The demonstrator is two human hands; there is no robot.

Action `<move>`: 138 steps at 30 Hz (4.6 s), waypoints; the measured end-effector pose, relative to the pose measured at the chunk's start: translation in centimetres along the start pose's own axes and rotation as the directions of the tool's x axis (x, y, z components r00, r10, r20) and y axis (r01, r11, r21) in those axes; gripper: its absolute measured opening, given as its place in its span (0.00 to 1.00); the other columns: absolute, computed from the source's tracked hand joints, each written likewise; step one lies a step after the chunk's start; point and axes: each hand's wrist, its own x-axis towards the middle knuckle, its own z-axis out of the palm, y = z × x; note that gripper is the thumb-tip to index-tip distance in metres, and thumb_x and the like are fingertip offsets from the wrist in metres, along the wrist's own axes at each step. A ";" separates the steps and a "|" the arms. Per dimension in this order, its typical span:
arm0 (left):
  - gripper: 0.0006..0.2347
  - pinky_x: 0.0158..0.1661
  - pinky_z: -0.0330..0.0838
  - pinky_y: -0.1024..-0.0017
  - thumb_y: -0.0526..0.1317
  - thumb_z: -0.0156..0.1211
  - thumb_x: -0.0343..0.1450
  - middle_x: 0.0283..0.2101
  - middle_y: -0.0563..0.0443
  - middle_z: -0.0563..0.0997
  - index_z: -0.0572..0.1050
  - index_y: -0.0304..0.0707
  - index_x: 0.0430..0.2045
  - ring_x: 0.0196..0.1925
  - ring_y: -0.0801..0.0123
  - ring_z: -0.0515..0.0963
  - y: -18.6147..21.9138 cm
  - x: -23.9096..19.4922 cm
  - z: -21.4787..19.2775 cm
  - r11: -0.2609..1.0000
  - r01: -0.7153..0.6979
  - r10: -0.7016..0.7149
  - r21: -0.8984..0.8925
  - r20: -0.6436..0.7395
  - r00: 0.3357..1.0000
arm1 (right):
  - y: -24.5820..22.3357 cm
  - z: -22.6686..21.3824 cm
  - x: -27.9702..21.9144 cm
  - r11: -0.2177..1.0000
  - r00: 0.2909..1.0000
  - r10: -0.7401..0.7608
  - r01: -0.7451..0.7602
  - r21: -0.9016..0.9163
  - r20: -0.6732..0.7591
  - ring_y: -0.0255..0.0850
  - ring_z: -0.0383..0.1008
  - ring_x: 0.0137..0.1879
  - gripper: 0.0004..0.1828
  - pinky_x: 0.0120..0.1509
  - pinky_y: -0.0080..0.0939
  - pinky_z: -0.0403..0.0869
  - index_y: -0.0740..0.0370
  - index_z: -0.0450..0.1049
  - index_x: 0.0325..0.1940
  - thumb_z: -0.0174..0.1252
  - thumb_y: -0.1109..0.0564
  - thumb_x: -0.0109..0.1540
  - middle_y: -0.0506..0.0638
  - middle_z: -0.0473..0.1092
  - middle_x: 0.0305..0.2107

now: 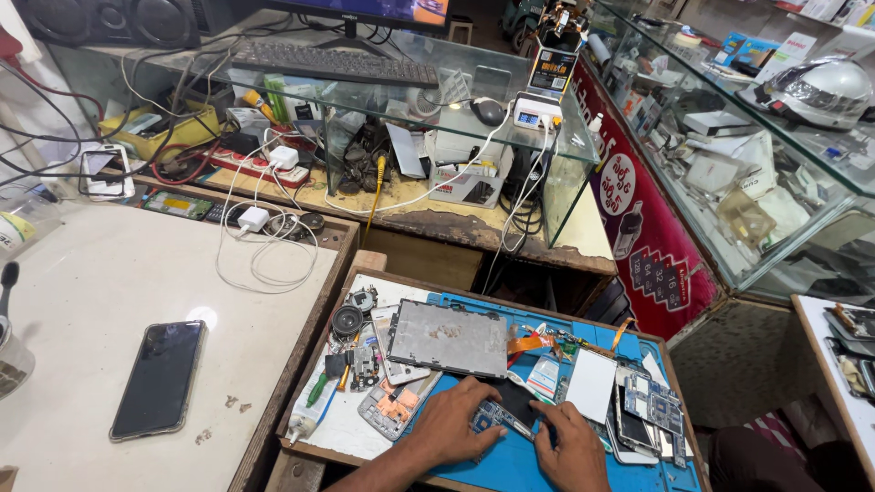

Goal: The person is repairing an electronic device, likely a smartphone, by manipulating its internal components. They use tools to adjust and connect parts on the circuit board.

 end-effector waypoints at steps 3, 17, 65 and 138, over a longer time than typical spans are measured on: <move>0.22 0.46 0.74 0.58 0.49 0.72 0.62 0.48 0.44 0.77 0.78 0.42 0.48 0.47 0.51 0.81 0.4 0.0 -0.2 1.000 -0.018 0.018 0.009 -0.002 1.000 | -0.2 -0.3 -0.1 1.000 1.000 -0.001 0.001 -0.018 -0.006 0.41 0.77 0.32 0.23 0.38 0.43 0.76 0.44 0.80 0.57 0.59 0.56 0.58 0.47 0.71 0.32; 0.28 0.49 0.74 0.58 0.46 0.74 0.60 0.51 0.45 0.76 0.74 0.48 0.56 0.50 0.51 0.80 1.4 -0.3 -0.6 1.000 0.008 -0.009 -0.015 -0.054 0.998 | -0.8 -0.8 -1.3 0.969 0.958 -0.180 0.212 0.130 -0.226 0.39 0.72 0.23 0.16 0.29 0.40 0.72 0.54 0.83 0.47 0.63 0.59 0.55 0.47 0.73 0.28; 0.10 0.37 0.75 0.72 0.36 0.66 0.70 0.37 0.47 0.85 0.78 0.39 0.44 0.32 0.65 0.83 -1.3 -0.1 0.6 0.952 -0.156 0.091 -0.265 -0.242 0.966 | 2.0 -0.9 0.0 0.644 0.939 -0.143 0.328 0.691 -0.313 0.35 0.78 0.46 0.16 0.53 0.35 0.77 0.68 0.68 0.58 0.58 0.66 0.66 0.55 0.78 0.40; 0.15 0.30 0.76 0.67 0.46 0.67 0.70 0.29 0.44 0.84 0.79 0.33 0.41 0.28 0.63 0.84 -1.2 0.4 1.0 0.981 -0.152 0.136 -0.117 -0.134 0.982 | 0.1 -2.7 -3.2 0.947 0.922 -0.320 0.307 -0.090 -0.217 0.46 0.74 0.43 0.06 0.46 0.45 0.73 0.53 0.82 0.38 0.64 0.54 0.58 0.47 0.75 0.34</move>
